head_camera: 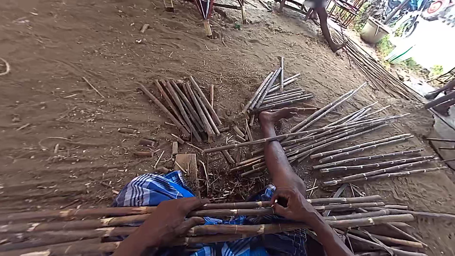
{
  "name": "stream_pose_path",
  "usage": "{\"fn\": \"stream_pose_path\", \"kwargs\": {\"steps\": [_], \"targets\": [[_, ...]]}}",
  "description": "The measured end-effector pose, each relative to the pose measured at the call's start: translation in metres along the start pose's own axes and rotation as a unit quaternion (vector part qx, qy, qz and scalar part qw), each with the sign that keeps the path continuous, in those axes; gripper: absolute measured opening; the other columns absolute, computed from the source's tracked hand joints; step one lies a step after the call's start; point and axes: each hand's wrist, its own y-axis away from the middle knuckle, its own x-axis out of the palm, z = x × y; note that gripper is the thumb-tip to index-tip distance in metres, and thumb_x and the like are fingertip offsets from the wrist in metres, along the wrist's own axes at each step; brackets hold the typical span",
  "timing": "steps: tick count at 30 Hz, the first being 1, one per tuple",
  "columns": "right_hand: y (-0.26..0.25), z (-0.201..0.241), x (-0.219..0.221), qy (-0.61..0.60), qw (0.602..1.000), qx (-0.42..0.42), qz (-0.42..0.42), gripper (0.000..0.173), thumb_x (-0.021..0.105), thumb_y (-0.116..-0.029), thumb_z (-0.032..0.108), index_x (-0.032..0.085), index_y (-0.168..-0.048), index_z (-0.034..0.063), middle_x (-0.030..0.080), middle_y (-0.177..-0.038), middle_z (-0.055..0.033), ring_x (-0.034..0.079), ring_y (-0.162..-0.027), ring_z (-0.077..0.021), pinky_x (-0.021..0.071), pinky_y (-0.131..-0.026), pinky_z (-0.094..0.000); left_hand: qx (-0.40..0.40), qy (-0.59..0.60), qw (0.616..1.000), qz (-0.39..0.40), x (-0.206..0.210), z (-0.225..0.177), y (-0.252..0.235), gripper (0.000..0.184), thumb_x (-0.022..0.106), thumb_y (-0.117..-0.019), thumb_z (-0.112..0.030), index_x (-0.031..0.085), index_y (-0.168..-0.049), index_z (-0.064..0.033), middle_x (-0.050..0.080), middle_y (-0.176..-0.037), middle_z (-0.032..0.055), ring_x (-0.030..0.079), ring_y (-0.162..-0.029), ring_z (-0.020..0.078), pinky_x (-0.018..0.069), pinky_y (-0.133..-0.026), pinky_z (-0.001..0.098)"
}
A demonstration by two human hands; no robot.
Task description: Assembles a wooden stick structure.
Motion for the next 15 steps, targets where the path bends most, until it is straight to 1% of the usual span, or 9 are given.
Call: {"fn": "stream_pose_path", "kwargs": {"steps": [4,6,8,9,10,12,14,15], "targets": [[-0.001,0.002,0.001,0.016,1.0,-0.016,0.008,0.01,0.069,-0.0853,0.019,0.075,-0.088,0.0115,0.065,-0.079,0.0016,0.058,-0.069,-0.004,0.0484,-0.061,-0.0232,0.004,-0.004,1.0,-0.013,0.002,0.001,0.002,0.05,0.054,-0.0962,-0.063,0.065,-0.135,-0.0339,0.073,-0.117,-0.0014,0.071,-0.104,0.0208,0.0567,-0.085,0.0528],[0.0,0.003,0.0,0.006,1.0,-0.007,0.011,0.01,0.069,-0.0855,0.018,0.075,-0.089,0.0107,0.065,-0.078,0.0015,0.057,-0.068,-0.0037,0.0477,-0.06,-0.0227,0.01,-0.008,1.0,-0.021,0.005,0.002,0.001,0.05,0.053,-0.096,-0.064,0.065,-0.134,-0.034,0.073,-0.115,-0.0015,0.071,-0.101,0.0206,0.0571,-0.083,0.0524],[-0.003,0.006,0.0,-0.011,0.999,0.041,0.012,0.01,0.069,-0.0854,0.018,0.076,-0.09,0.0121,0.067,-0.078,0.0029,0.058,-0.066,-0.0034,0.0486,-0.06,-0.0242,0.017,-0.014,0.999,-0.033,0.007,0.005,0.003,0.05,0.053,-0.0955,-0.064,0.066,-0.133,-0.0336,0.073,-0.113,-0.001,0.072,-0.099,0.0214,0.0573,-0.08,0.0534],[-0.006,0.008,0.0,-0.016,0.997,0.075,0.014,0.011,0.069,-0.0859,0.019,0.076,-0.091,0.0132,0.068,-0.077,0.0031,0.059,-0.065,-0.0045,0.0498,-0.06,-0.0267,0.02,-0.019,0.999,-0.038,0.009,0.006,0.005,0.051,0.053,-0.0952,-0.064,0.066,-0.134,-0.034,0.073,-0.114,-0.0005,0.072,-0.1,0.0223,0.0576,-0.08,0.0546],[-0.009,0.011,-0.003,-0.016,0.994,0.108,0.022,0.012,0.068,-0.0877,0.021,0.076,-0.094,0.0143,0.069,-0.078,0.0028,0.061,-0.066,-0.006,0.052,-0.062,-0.0297,0.027,-0.023,0.998,-0.044,0.011,0.008,0.006,0.051,0.053,-0.0951,-0.064,0.065,-0.135,-0.0337,0.074,-0.113,0.001,0.072,-0.1,0.0246,0.0577,-0.079,0.0567],[-0.008,0.015,-0.009,-0.023,0.99,0.14,0.025,0.016,0.065,-0.0925,0.021,0.076,-0.101,0.0134,0.07,-0.083,0.0002,0.063,-0.071,-0.0086,0.0538,-0.068,-0.0335,0.054,-0.021,0.997,-0.048,0.013,0.007,0.01,0.05,0.057,-0.0958,-0.059,0.065,-0.135,-0.0282,0.073,-0.111,0.0078,0.072,-0.098,0.0316,0.0572,-0.077,0.0606],[0.001,0.015,-0.02,-0.033,0.992,0.118,-0.013,0.02,0.058,-0.098,0.016,0.076,-0.104,0.011,0.071,-0.09,-0.0013,0.064,-0.078,-0.0089,0.0541,-0.074,-0.0327,0.052,0.004,0.999,0.001,0.002,-0.004,0.013,0.05,0.062,-0.0987,-0.048,0.062,-0.14,-0.0205,0.071,-0.115,0.0183,0.07,-0.104,0.0411,0.054,-0.083,0.0662],[0.007,0.014,-0.027,-0.012,0.994,0.1,-0.037,0.023,0.055,-0.0994,0.013,0.077,-0.103,0.0099,0.072,-0.094,-0.002,0.065,-0.082,-0.0095,0.0555,-0.077,-0.033,0.045,0.016,0.999,0.02,-0.002,-0.009,0.014,0.05,0.062,-0.0995,-0.046,0.06,-0.141,-0.0187,0.07,-0.116,0.0212,0.068,-0.106,0.0437,0.0525,-0.085,0.0678]]}}
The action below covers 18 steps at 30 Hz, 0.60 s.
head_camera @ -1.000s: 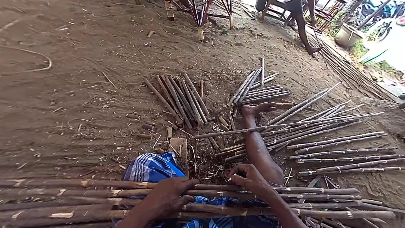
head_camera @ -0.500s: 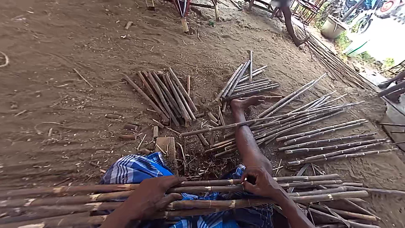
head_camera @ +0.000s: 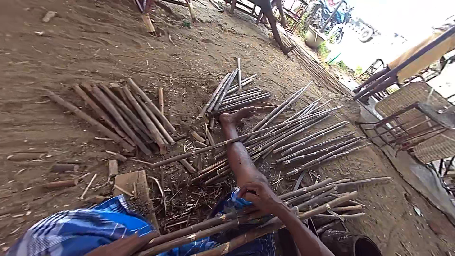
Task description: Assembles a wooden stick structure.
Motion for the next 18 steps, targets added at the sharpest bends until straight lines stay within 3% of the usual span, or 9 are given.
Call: {"fn": "stream_pose_path", "kwargs": {"steps": [3,5,8,10,12,15,17,18], "targets": [[0.017,-0.006,-0.019,0.132,0.991,-0.021,-0.017,0.017,0.06,-0.0975,0.016,0.077,-0.101,0.0133,0.071,-0.099,-0.0008,0.067,-0.094,-0.0119,0.0577,-0.086,-0.0377,0.007,-0.001,1.0,-0.023,0.006,0.006,0.01,0.051,0.059,-0.0993,-0.051,0.06,-0.141,-0.0211,0.071,-0.112,0.018,0.069,-0.101,0.0408,0.0538,-0.082,0.065],[0.023,-0.011,-0.028,0.199,0.98,-0.009,0.008,0.018,0.07,-0.0949,0.033,0.076,-0.104,0.0187,0.07,-0.105,0.0013,0.065,-0.104,-0.0124,0.0551,-0.095,-0.0401,0.022,-0.01,0.998,-0.056,0.011,0.01,0.012,0.051,0.058,-0.0979,-0.055,0.063,-0.138,-0.0235,0.072,-0.109,0.0129,0.071,-0.097,0.0357,0.0558,-0.078,0.0617],[0.023,-0.012,-0.035,0.253,0.965,0.017,0.068,0.028,0.076,-0.0906,0.04,0.076,-0.11,0.0199,0.069,-0.11,-0.0015,0.065,-0.107,-0.0167,0.0544,-0.097,-0.0428,0.036,-0.017,0.997,-0.068,0.012,0.01,0.01,0.051,0.057,-0.097,-0.057,0.065,-0.136,-0.0247,0.073,-0.11,0.0102,0.072,-0.097,0.0329,0.0566,-0.077,0.06],[0.019,-0.011,-0.034,0.27,0.957,0.016,0.106,0.025,0.071,-0.0945,0.038,0.076,-0.109,0.0185,0.07,-0.109,-0.003,0.067,-0.104,-0.0186,0.0551,-0.094,-0.0446,0.043,-0.027,0.996,-0.077,0.016,0.011,0.011,0.051,0.058,-0.0956,-0.058,0.066,-0.135,-0.0259,0.073,-0.109,0.0087,0.072,-0.096,0.0308,0.0575,-0.078,0.0581],[0.01,-0.013,-0.036,0.313,0.948,-0.029,0.038,0.019,0.065,-0.0988,0.032,0.076,-0.101,0.0172,0.07,-0.098,-0.0025,0.068,-0.094,-0.019,0.056,-0.086,-0.045,0.047,-0.028,0.996,-0.076,0.015,0.011,0.011,0.05,0.06,-0.0955,-0.056,0.066,-0.135,-0.0266,0.073,-0.107,0.0091,0.072,-0.095,0.0313,0.0573,-0.077,0.0582],[-0.022,-0.026,-0.053,0.384,0.906,-0.024,-0.175,0.016,0.067,-0.0984,0.029,0.075,-0.098,0.015,0.07,-0.093,-0.0064,0.069,-0.089,-0.0256,0.0582,-0.078,-0.049,0.04,-0.043,0.996,-0.073,0.017,0.006,0.007,0.051,0.059,-0.095,-0.057,0.066,-0.135,-0.0269,0.073,-0.105,0.0088,0.072,-0.093,0.0316,0.0571,-0.075,0.0584],[-0.039,-0.031,-0.063,0.363,0.895,0.03,-0.258,0.018,0.071,-0.0963,0.027,0.075,-0.105,0.0115,0.069,-0.102,-0.0114,0.069,-0.095,-0.0299,0.0575,-0.082,-0.0514,0.033,-0.056,0.995,-0.075,0.02,0.0,-0.001,0.05,0.059,-0.0942,-0.056,0.067,-0.134,-0.0277,0.073,-0.107,0.0079,0.072,-0.095,0.0311,0.0573,-0.077,0.0574],[-0.042,-0.026,-0.064,0.323,0.904,0.032,-0.278,0.02,0.07,-0.0974,0.025,0.075,-0.112,0.0116,0.069,-0.105,-0.0106,0.069,-0.094,-0.0274,0.0585,-0.082,-0.0494,0.028,-0.06,0.995,-0.074,0.02,-0.002,-0.004,0.049,0.06,-0.0941,-0.056,0.066,-0.134,-0.0293,0.073,-0.109,0.0071,0.072,-0.097,0.0306,0.0574,-0.078,0.0568]]}}
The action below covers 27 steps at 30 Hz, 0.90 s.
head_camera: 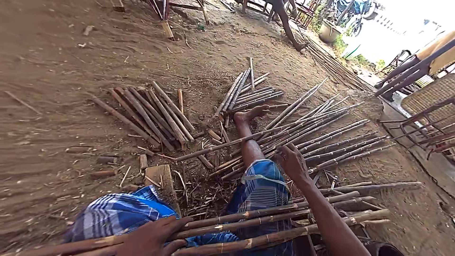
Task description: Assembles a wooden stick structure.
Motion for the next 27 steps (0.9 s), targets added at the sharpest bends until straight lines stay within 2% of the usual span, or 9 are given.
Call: {"fn": "stream_pose_path", "kwargs": {"steps": [2,3,6,9,14,18,21,24,27], "targets": [[0.006,0.02,-0.006,-0.158,0.987,-0.004,0.004,0.019,0.062,-0.1029,0.022,0.075,-0.115,0.0139,0.07,-0.097,-0.0025,0.066,-0.078,-0.0153,0.0586,-0.071,-0.0375,-0.013,0.006,1.0,0.0,-0.001,0.0,-0.005,0.048,0.062,-0.093,-0.058,0.066,-0.133,-0.0312,0.072,-0.108,0.0062,0.071,-0.098,0.0299,0.0571,-0.08,0.056],[0.016,0.031,-0.009,-0.262,0.964,-0.004,0.052,0.022,0.058,-0.1044,0.022,0.073,-0.119,0.0139,0.071,-0.092,-0.0015,0.065,-0.073,-0.0133,0.0578,-0.067,-0.0346,-0.024,0.014,1.0,0.001,-0.002,0.0,-0.006,0.05,0.063,-0.092,-0.06,0.066,-0.133,-0.0308,0.072,-0.109,0.006,0.071,-0.099,0.0296,0.0572,-0.08,0.0562],[0.057,0.045,-0.004,-0.418,0.888,-0.02,0.192,0.025,0.065,-0.0968,0.019,0.069,-0.12,0.0101,0.07,-0.085,-0.0035,0.064,-0.067,-0.014,0.0563,-0.061,-0.0333,-0.081,0.054,0.995,0.035,-0.012,-0.002,-0.009,0.064,0.053,-0.0925,-0.073,0.063,-0.136,-0.0271,0.072,-0.114,0.0052,0.07,-0.102,0.0288,0.0562,-0.084,0.0597],[0.086,0.037,0.013,-0.407,0.884,-0.046,0.225,0.014,0.069,-0.0922,0.022,0.075,-0.1,0.0114,0.069,-0.082,0.0014,0.06,-0.064,-0.0074,0.0528,-0.058,-0.0282,-0.133,0.069,0.987,0.055,-0.021,-0.001,-0.017,0.06,0.043,-0.0967,-0.073,0.062,-0.127,-0.0251,0.07,-0.1,0.0045,0.07,-0.09,0.0276,0.0558,-0.076,0.0583],[0.091,0.039,0.02,-0.356,0.91,-0.063,0.201,0.011,0.071,-0.0898,0.019,0.076,-0.098,0.0138,0.071,-0.082,0.0033,0.063,-0.067,-0.0046,0.0556,-0.062,-0.0276,-0.126,0.096,0.985,0.069,-0.028,0.01,-0.032,0.049,0.06,-0.0923,-0.067,0.064,-0.119,-0.0259,0.068,-0.095,-0.0001,0.068,-0.084,0.0206,0.0566,-0.075,0.0515],[0.092,0.043,0.025,-0.34,0.915,-0.112,0.185,0.009,0.073,-0.0855,0.018,0.076,-0.092,0.0125,0.071,-0.079,0.0036,0.062,-0.066,-0.0025,0.054,-0.061,-0.0243,-0.093,0.091,0.988,0.085,-0.031,0.026,-0.042,0.025,0.074,-0.0906,-0.038,0.069,-0.11,-0.0224,0.067,-0.103,-0.0014,0.065,-0.093,0.0169,0.0557,-0.084,0.0447],[0.09,0.046,0.029,-0.319,0.921,-0.125,0.185,0.009,0.073,-0.084,0.018,0.076,-0.088,0.0115,0.069,-0.074,0.0029,0.059,-0.063,-0.0024,0.051,-0.059,-0.0231,-0.057,0.064,0.994,0.074,-0.03,0.029,-0.046,0.024,0.073,-0.0928,-0.038,0.072,-0.109,-0.0203,0.067,-0.103,0.0,0.065,-0.094,0.0178,0.0556,-0.085,0.0432],[0.089,0.044,0.03,-0.324,0.919,-0.129,0.186,0.009,0.072,-0.084,0.018,0.075,-0.088,0.0106,0.068,-0.074,0.0023,0.058,-0.062,-0.0023,0.0499,-0.058,-0.0226,-0.025,0.067,0.997,0.013,-0.026,0.033,-0.043,0.029,0.076,-0.0883,-0.043,0.068,-0.107,-0.0218,0.065,-0.1,-0.0041,0.064,-0.089,0.0121,0.0572,-0.08,0.0365],[0.089,0.044,0.032,-0.327,0.918,-0.132,0.18,0.009,0.072,-0.0837,0.018,0.075,-0.088,0.0102,0.069,-0.074,0.0023,0.06,-0.063,-0.0021,0.0511,-0.058,-0.0226,0.006,0.075,0.997,-0.022,-0.025,0.038,-0.041,0.029,0.072,-0.0895,-0.05,0.071,-0.098,-0.0223,0.063,-0.097,-0.0055,0.063,-0.087,0.0084,0.0567,-0.077,0.0312]]}}
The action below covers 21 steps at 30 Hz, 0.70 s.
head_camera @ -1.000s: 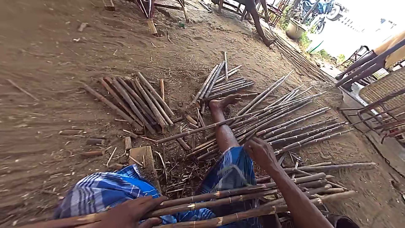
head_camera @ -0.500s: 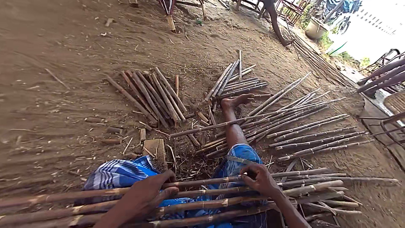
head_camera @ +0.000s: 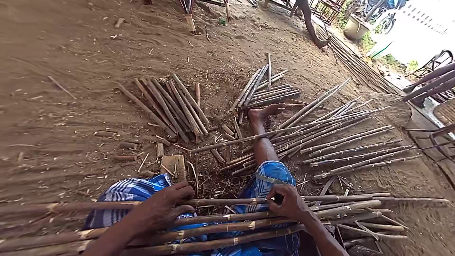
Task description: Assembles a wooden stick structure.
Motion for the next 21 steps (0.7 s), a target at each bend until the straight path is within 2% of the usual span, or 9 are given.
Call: {"fn": "stream_pose_path", "kwargs": {"steps": [5,9,10,12,13,15,16,18,21], "targets": [[0.0,-0.001,-0.001,-0.026,1.0,-0.009,0.002,0.005,0.073,-0.0828,0.015,0.074,-0.085,0.0099,0.07,-0.075,0.0028,0.061,-0.063,-0.002,0.0518,-0.058,-0.0228,0.017,-0.047,0.999,-0.018,-0.001,0.006,0.0,0.049,0.045,-0.0995,-0.066,0.073,-0.096,-0.0261,0.064,-0.088,-0.0104,0.064,-0.08,0.0047,0.0568,-0.072,0.03],[-0.001,-0.004,0.002,-0.006,0.999,-0.032,0.003,0.004,0.073,-0.0812,0.015,0.074,-0.083,0.0109,0.069,-0.076,0.0034,0.06,-0.065,-0.0014,0.0517,-0.058,-0.0216,-0.046,-0.087,0.995,0.032,-0.006,0.001,-0.004,0.049,0.037,-0.1058,-0.057,0.074,-0.1,-0.0254,0.07,-0.092,-0.0071,0.068,-0.09,0.0123,0.057,-0.079,0.0422],[-0.002,-0.005,0.004,0.001,0.999,-0.034,0.005,0.005,0.073,-0.081,0.015,0.074,-0.083,0.0112,0.068,-0.076,0.0034,0.06,-0.065,-0.0018,0.0509,-0.058,-0.0219,-0.063,-0.101,0.992,0.036,-0.007,0.0,-0.004,0.051,0.035,-0.106,-0.058,0.073,-0.101,-0.0255,0.07,-0.092,-0.0063,0.068,-0.089,0.0139,0.0566,-0.077,0.0441],[-0.005,-0.01,0.004,-0.025,0.999,-0.023,-0.009,0.005,0.073,-0.0821,0.015,0.074,-0.085,0.0111,0.068,-0.076,0.0035,0.059,-0.063,-0.0019,0.0505,-0.057,-0.0221,-0.083,-0.143,0.986,0.018,-0.01,0.004,0.003,0.053,0.037,-0.1015,-0.067,0.072,-0.109,-0.0265,0.071,-0.096,-0.0052,0.07,-0.092,0.016,0.0582,-0.077,0.0459],[-0.005,-0.013,0.001,-0.056,0.998,-0.007,-0.033,0.005,0.072,-0.0837,0.014,0.073,-0.086,0.0107,0.069,-0.077,0.0034,0.059,-0.062,-0.0026,0.051,-0.055,-0.0227,-0.091,-0.158,0.983,0.012,-0.013,0.009,0.009,0.056,0.044,-0.0972,-0.071,0.07,-0.113,-0.0239,0.07,-0.101,-0.0023,0.07,-0.093,0.0189,0.0589,-0.077,0.0477],[-0.006,-0.015,-0.006,-0.107,0.989,0.034,-0.096,0.006,0.072,-0.0847,0.012,0.073,-0.09,0.0109,0.07,-0.079,0.0023,0.059,-0.061,-0.0056,0.0504,-0.054,-0.0247,-0.101,-0.148,0.984,-0.001,-0.014,0.014,0.02,0.038,0.066,-0.0926,-0.052,0.069,-0.108,-0.0178,0.067,-0.102,0.0024,0.069,-0.088,0.0229,0.0581,-0.071,0.0489],[-0.006,-0.014,-0.009,-0.131,0.983,0.055,-0.113,0.007,0.07,-0.0855,0.011,0.073,-0.092,0.0107,0.07,-0.081,0.0006,0.06,-0.063,-0.0083,0.0513,-0.055,-0.0266,-0.097,-0.126,0.987,0.008,-0.013,0.007,0.024,0.03,0.07,-0.0923,-0.044,0.068,-0.104,-0.0154,0.066,-0.099,0.0043,0.069,-0.086,0.0246,0.0578,-0.07,0.0494],[-0.004,-0.012,-0.011,-0.156,0.979,0.069,-0.114,0.008,0.069,-0.0877,0.013,0.073,-0.094,0.0104,0.07,-0.083,-0.001,0.061,-0.065,-0.0106,0.0527,-0.057,-0.0277,-0.066,-0.06,0.994,0.057,-0.007,-0.015,0.024,0.031,0.067,-0.0966,-0.042,0.069,-0.098,-0.0109,0.066,-0.093,0.008,0.067,-0.085,0.0271,0.0569,-0.073,0.0504],[-0.001,-0.006,-0.002,-0.183,0.979,0.065,-0.06,0.012,0.069,-0.0929,0.019,0.073,-0.094,0.0075,0.069,-0.079,-0.0022,0.063,-0.064,-0.0111,0.0545,-0.057,-0.029,-0.046,-0.014,0.991,0.128,0.01,-0.033,0.017,0.054,0.044,-0.1034,-0.061,0.068,-0.1,-0.012,0.068,-0.089,0.0086,0.068,-0.086,0.0276,0.0556,-0.079,0.052]]}}
